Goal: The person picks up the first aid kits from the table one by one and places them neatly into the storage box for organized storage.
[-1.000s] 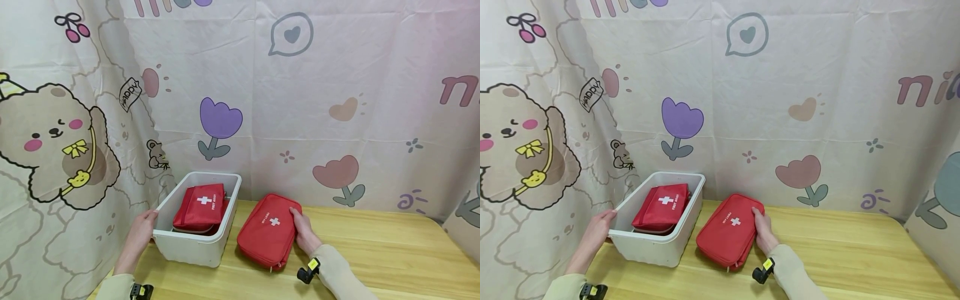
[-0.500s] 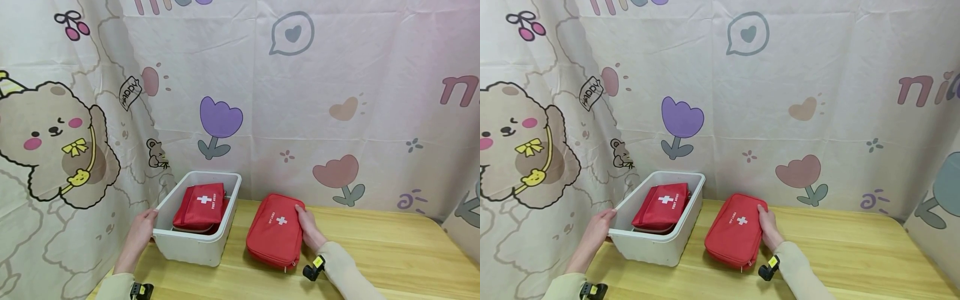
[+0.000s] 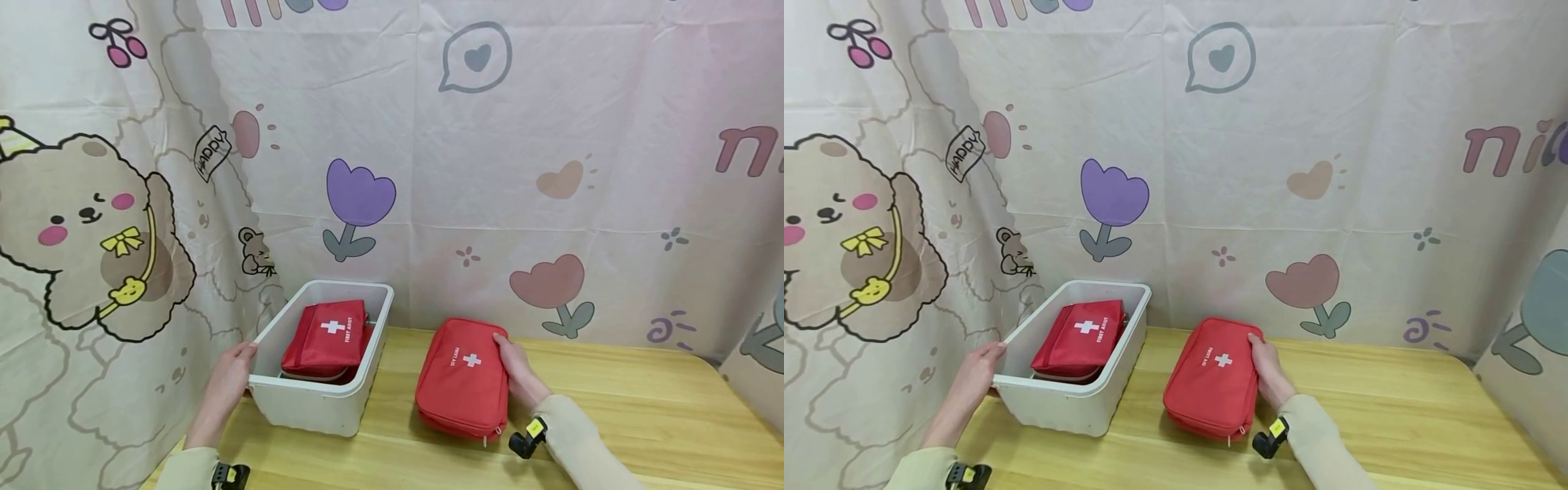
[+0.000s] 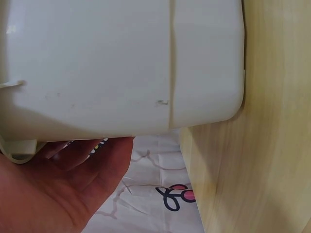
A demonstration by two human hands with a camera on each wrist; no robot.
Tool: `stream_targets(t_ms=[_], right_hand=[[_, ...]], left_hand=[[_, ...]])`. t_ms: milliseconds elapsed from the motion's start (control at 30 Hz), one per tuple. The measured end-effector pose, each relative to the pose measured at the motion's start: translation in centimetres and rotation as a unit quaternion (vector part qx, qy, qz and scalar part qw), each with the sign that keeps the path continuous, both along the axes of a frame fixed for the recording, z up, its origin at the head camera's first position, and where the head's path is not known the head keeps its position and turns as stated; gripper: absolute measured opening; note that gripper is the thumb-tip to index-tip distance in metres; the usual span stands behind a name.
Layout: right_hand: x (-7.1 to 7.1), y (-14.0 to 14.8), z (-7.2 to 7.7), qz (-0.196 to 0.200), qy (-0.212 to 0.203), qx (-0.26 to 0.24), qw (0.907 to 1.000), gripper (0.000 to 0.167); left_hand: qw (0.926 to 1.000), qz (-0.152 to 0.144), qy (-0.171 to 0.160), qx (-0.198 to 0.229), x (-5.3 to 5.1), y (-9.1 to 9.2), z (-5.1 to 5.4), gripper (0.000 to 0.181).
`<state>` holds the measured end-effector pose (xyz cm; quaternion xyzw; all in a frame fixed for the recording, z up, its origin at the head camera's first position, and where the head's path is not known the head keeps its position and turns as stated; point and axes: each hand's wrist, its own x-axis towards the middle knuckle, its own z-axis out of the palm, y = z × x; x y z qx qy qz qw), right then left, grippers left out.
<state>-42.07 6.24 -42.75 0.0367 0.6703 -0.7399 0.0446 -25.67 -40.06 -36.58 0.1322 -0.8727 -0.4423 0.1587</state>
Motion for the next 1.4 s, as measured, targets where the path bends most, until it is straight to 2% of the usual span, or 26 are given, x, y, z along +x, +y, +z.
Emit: stream_targets(t_ms=[267,633,1033,1400], right_hand=[[0.4,0.6,1.0,-0.003,0.005,0.025,0.9997,0.042],[0.8,0.9,2.7,0.010,-0.002,0.035,0.9993,0.037],[1.0,0.5,4.6,0.028,0.000,0.020,0.9994,0.034],[1.2,0.2,5.8,0.038,0.006,0.007,0.9993,0.031]], left_hand=[[0.9999,0.001,0.005,0.009,-0.3,-0.1,-0.2,0.053],[0.9999,0.006,0.003,0.008,-0.2,-0.1,-0.3,0.053],[1.0000,0.003,-0.001,0.002,-0.1,0.0,-0.2,0.054],[0.9999,0.003,-0.006,0.010,-0.3,-0.1,-0.1,0.056]])
